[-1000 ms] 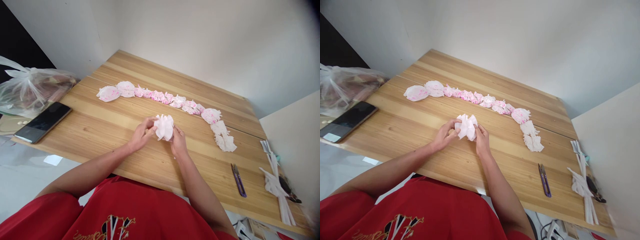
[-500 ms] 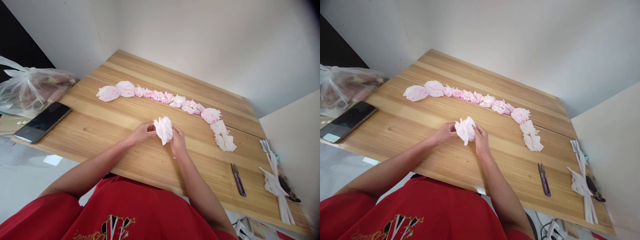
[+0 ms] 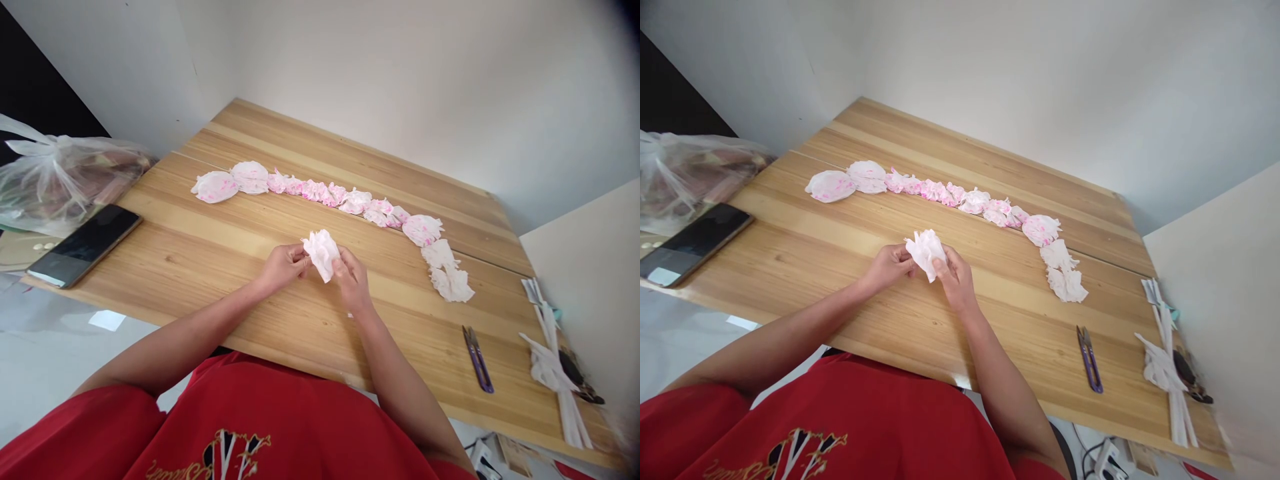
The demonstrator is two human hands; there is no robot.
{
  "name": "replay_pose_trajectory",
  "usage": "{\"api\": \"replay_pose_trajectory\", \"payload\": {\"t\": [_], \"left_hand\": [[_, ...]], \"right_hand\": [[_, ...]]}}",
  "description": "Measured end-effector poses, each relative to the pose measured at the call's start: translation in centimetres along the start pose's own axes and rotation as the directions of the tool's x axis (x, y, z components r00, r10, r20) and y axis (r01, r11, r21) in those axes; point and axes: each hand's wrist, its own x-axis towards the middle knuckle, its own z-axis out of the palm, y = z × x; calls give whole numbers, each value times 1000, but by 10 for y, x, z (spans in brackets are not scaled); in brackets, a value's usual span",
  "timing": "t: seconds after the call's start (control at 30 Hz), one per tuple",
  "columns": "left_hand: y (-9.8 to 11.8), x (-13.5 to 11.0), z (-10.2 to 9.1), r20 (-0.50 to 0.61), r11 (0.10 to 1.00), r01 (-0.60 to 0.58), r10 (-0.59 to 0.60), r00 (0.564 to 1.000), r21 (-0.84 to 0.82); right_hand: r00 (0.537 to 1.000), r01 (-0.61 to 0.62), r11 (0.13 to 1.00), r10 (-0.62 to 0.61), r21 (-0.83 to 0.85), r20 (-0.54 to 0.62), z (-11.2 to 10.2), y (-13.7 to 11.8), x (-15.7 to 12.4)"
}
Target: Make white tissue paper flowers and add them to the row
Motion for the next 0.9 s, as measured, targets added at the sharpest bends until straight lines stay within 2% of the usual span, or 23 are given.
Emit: {"api": "replay_pose_trajectory", "payload": {"t": [0.17,0.33,0.47,0.63,0.77,0.9], "left_hand": [[-5,0,3,-53,996,-35,40,998,81],[-2,-2,3,31,989,-35,31,999,141],[1,-4,3,119,991,-52,37,992,122],[-4,1,1,187,998,-57,48,981,40],[-6,4,-1,178,999,-30,35,983,-32],[-3,4,-4,198,979,30,10,980,-200]], "right_hand": [[994,106,982,-99,-153,56,7,-2,-2],[983,88,971,-121,-220,-139,9,6,-2],[971,4,989,-39,-148,-235,5,11,1],[975,-16,994,-8,-108,-224,4,9,2],[982,-31,995,12,-100,-187,3,6,0],[976,12,999,-4,35,-217,0,3,2]]}}
